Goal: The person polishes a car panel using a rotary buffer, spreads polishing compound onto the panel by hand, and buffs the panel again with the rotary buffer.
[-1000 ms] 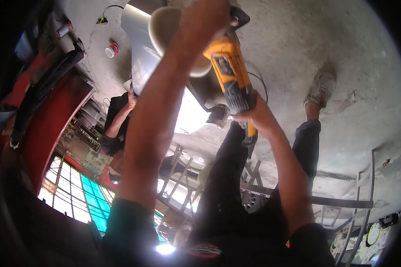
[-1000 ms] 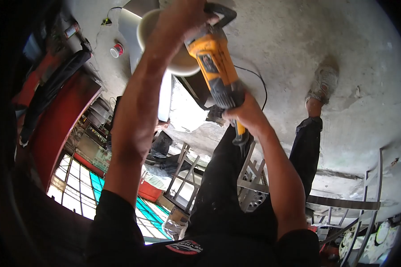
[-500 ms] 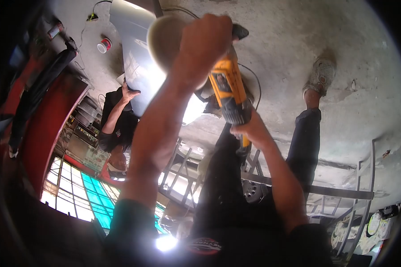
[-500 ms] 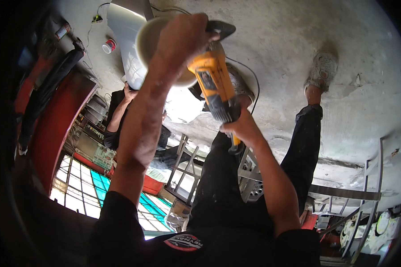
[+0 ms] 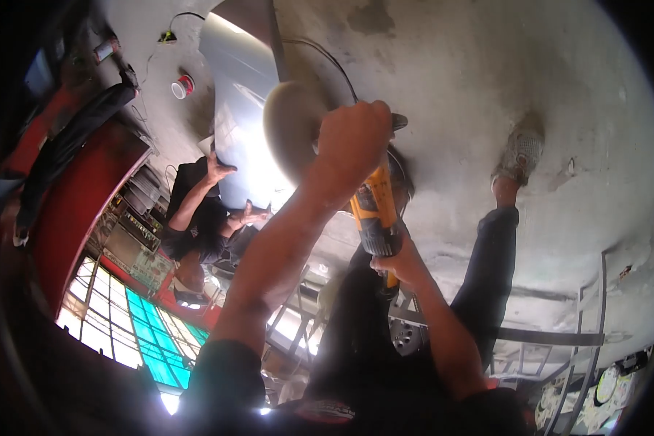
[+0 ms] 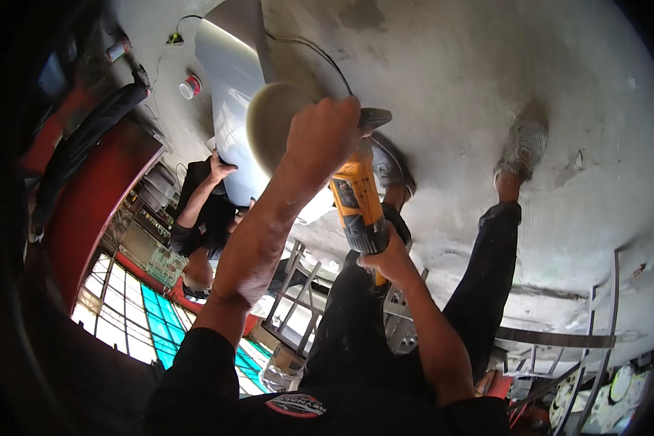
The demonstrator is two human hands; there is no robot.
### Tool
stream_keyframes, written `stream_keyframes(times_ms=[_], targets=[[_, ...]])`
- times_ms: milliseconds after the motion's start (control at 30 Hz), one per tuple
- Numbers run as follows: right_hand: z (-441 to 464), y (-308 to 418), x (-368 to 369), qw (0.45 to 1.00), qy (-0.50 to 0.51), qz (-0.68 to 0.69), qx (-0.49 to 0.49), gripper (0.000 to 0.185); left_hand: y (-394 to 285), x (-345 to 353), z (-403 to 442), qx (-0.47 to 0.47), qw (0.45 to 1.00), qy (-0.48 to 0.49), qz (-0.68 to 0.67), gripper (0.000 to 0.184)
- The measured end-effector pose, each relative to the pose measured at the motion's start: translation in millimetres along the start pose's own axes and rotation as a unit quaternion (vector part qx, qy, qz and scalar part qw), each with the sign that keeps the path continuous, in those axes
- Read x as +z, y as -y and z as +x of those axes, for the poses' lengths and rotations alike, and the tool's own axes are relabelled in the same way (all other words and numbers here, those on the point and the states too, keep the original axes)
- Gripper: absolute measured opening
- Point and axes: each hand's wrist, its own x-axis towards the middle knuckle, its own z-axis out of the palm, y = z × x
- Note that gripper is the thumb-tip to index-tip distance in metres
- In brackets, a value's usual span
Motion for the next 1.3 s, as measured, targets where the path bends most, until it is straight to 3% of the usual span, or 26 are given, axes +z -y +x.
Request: stream_keyframes(times_ms=[133,233,333,500,700,733,867,933,1000,1167,1300], targets=[[17.4,48.9,-4.4,0.999,0.029,0.011,-0.01,0.068,6.8,-29.1,29.3,0.008,0.999,-0.041,0.019,0.022],[35.0,98.8,-3.6,0.998,0.018,-0.019,-0.056,0.068,16.5,-57.0,61.3,-0.014,0.997,-0.065,0.027,0.034],[58.1,137.4,-4.1,0.996,0.022,-0.023,-0.083,0.073,32.6,-74.4,93.6,-0.005,0.993,-0.11,0.039,0.022],[80.4,186.4,-3.0,0.989,0.003,-0.117,-0.086,0.068,56.8,-98.9,130.5,-0.017,0.996,-0.085,-0.007,0.025],[60.3,157.3,4.9,0.994,-0.005,-0.074,-0.081,0.066,42.0,-103.4,98.4,-0.034,0.997,-0.065,-0.03,0.024],[51.4,152.5,7.6,0.994,-0.008,-0.07,-0.079,0.066,41.5,-95.1,83.4,0.002,0.996,-0.088,-0.033,0.022],[24.9,112.8,-4.0,0.995,0.0,-0.071,-0.063,0.066,28.6,-73.0,47.0,-0.058,0.997,-0.026,-0.044,0.017],[3.0,102.7,-10.1,0.994,0.001,-0.101,-0.035,0.067,17.6,-66.4,20.3,-0.085,0.993,-0.017,-0.073,0.026],[-13.5,87.4,-22.6,0.981,-0.013,-0.191,-0.04,0.071,13.7,-63.5,-12.9,-0.131,0.982,-0.046,-0.125,0.025],[-64.9,134.6,-22.9,0.926,-0.013,-0.373,-0.06,0.078,13.0,-88.7,-99.1,-0.241,0.91,-0.121,-0.316,0.025],[-105.1,207.9,9.8,0.808,0.034,-0.582,-0.083,0.084,17.3,-84.9,-164.8,-0.282,0.823,-0.291,-0.398,0.034]])
